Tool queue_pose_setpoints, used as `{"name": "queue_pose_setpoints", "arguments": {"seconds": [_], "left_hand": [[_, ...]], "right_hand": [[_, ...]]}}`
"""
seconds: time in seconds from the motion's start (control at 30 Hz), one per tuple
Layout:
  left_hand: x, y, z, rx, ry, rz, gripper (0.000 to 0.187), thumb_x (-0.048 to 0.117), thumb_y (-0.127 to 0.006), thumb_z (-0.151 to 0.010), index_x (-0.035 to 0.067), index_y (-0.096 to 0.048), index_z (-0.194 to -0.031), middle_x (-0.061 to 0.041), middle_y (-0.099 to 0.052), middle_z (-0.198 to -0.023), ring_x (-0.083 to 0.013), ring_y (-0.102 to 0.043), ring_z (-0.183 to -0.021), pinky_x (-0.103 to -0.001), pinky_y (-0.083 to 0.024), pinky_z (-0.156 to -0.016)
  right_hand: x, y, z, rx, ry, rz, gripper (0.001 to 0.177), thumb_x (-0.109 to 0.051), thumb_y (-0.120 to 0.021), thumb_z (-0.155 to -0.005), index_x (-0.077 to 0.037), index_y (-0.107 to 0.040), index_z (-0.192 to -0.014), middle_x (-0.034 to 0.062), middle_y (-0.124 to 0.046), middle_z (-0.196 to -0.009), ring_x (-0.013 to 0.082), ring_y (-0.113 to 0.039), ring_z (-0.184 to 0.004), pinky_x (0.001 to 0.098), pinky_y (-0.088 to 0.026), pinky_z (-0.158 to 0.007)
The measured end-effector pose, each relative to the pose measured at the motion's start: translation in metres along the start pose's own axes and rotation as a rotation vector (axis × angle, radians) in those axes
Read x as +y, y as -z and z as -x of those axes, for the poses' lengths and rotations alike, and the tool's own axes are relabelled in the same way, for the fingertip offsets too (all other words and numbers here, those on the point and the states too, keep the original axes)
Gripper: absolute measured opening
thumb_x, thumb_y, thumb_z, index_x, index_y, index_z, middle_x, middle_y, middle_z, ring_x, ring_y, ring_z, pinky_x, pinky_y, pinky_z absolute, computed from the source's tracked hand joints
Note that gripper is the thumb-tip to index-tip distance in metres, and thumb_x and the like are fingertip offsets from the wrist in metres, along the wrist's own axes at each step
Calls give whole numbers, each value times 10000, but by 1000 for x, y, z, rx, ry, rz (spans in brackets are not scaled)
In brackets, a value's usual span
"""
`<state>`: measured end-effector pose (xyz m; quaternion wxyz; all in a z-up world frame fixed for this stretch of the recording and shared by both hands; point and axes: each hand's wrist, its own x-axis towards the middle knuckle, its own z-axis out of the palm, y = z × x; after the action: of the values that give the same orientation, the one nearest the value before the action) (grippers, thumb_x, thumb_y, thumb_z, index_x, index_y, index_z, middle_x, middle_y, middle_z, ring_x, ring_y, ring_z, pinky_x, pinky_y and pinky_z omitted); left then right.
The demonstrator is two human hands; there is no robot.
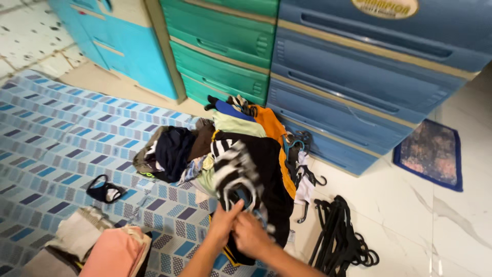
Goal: The person folds several items of clothing, including a striped shirt and a light green garment, by hand while sitting on a mat.
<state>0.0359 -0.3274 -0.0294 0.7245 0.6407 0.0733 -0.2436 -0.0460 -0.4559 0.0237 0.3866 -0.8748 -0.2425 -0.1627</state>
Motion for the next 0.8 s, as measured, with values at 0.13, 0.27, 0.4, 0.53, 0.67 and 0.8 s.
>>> {"name": "queue_pose_setpoints", "arguments": {"seconds": [0.13,0.27,0.4,0.53,0.67,0.8], "left_hand": [[35,20,13,148,-111,349,422,58,-633,-913,-31,-556,-1319,-196,-686,-1149,-327,-681,-983,-464,-563,-834],[67,33,32,43,-194,659,358,93,-572,-958,-17,-602,-1297,-121,-711,-1180,-270,-706,-1017,-407,-566,-888],[102,13,74,13,-236,647,351,121,-577,-964,37,-601,-1304,-69,-715,-1180,-214,-698,-1035,-371,-561,-899],[130,-9,109,-46,-270,476,391,235,-613,-967,22,-618,-1294,-96,-712,-1172,-221,-682,-1017,-369,-552,-874],[119,-4,103,67,-179,274,587,453,-639,-1033,-124,-678,-1133,-192,-668,-984,-265,-615,-814,-417,-502,-703],[150,21,95,432,-508,-419,692,476,-799,-994,-156,-586,-1177,-176,-679,-1034,-194,-558,-913,-334,-468,-789]], "right_hand": [[-73,27,15,86,89,100,300,-56,-707,-841,-40,-661,-1136,175,-630,-1047,359,-632,-905,430,-528,-793],[-65,11,55,676,-231,-78,164,-28,-696,-896,-92,-639,-1037,82,-623,-985,198,-646,-831,309,-546,-749],[-38,-4,69,589,-683,-371,604,-94,-787,-769,-78,-562,-1329,73,-621,-1109,178,-605,-800,306,-534,-686],[-41,4,41,418,-566,-683,472,-166,-725,-889,-71,-585,-1329,47,-681,-1075,105,-630,-933,251,-525,-835],[-68,20,9,337,-464,-700,356,-188,-699,-948,30,-675,-1228,29,-716,-1039,100,-631,-939,250,-505,-856],[-102,43,6,319,-545,-302,313,-214,-682,-929,4,-726,-1149,12,-730,-914,87,-643,-821,237,-514,-768]]}}
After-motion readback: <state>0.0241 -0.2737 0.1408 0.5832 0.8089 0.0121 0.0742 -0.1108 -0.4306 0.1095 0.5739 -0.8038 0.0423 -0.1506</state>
